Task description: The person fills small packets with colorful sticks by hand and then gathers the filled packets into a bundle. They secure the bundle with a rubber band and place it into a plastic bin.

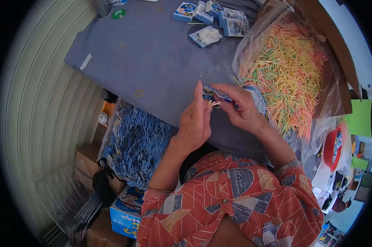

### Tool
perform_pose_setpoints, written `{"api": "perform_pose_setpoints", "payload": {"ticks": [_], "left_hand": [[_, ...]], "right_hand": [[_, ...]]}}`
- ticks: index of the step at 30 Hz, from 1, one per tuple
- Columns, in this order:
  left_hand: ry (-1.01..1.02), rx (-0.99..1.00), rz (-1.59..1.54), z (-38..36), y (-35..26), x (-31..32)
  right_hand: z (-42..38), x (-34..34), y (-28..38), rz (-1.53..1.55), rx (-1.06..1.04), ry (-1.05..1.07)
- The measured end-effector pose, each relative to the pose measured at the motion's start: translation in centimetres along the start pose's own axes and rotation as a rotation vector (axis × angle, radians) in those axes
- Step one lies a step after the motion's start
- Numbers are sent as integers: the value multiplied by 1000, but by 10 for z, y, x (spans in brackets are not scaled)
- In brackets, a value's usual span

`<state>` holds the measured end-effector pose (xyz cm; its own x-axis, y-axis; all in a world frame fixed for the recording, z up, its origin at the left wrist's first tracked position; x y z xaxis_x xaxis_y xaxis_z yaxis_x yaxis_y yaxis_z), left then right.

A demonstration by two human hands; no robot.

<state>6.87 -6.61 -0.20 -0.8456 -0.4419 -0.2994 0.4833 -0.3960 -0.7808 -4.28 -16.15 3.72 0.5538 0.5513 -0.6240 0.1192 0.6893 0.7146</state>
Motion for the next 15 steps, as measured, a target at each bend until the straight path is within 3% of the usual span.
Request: {"api": "perform_pose_setpoints", "payload": {"ticks": [5,7,11,13,15], "left_hand": [[2,25,-66,2,10,17],[7,-14,-92,1,13,18],[-38,124,-16,3,4,24],[-48,136,29,3,5,27],[-90,121,36,-1,9,27]], "right_hand": [[-5,-5,6,83,-84,5],[-7,-2,-6,240,3,66],[-9,8,-15,341,36,55],[-6,2,-8,245,137,-191],[-10,5,-18,276,156,-170]]}}
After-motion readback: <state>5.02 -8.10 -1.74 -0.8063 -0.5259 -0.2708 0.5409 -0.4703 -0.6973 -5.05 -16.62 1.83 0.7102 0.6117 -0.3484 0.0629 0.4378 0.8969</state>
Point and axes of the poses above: each hand's wrist, its own z-axis towards the middle knuckle, its own x-axis out of the palm, y = z × x, the point moved 6 cm from there along z, towards the middle knuckle, and after that the axes turned 3 degrees about y, right-handed, at the moved point
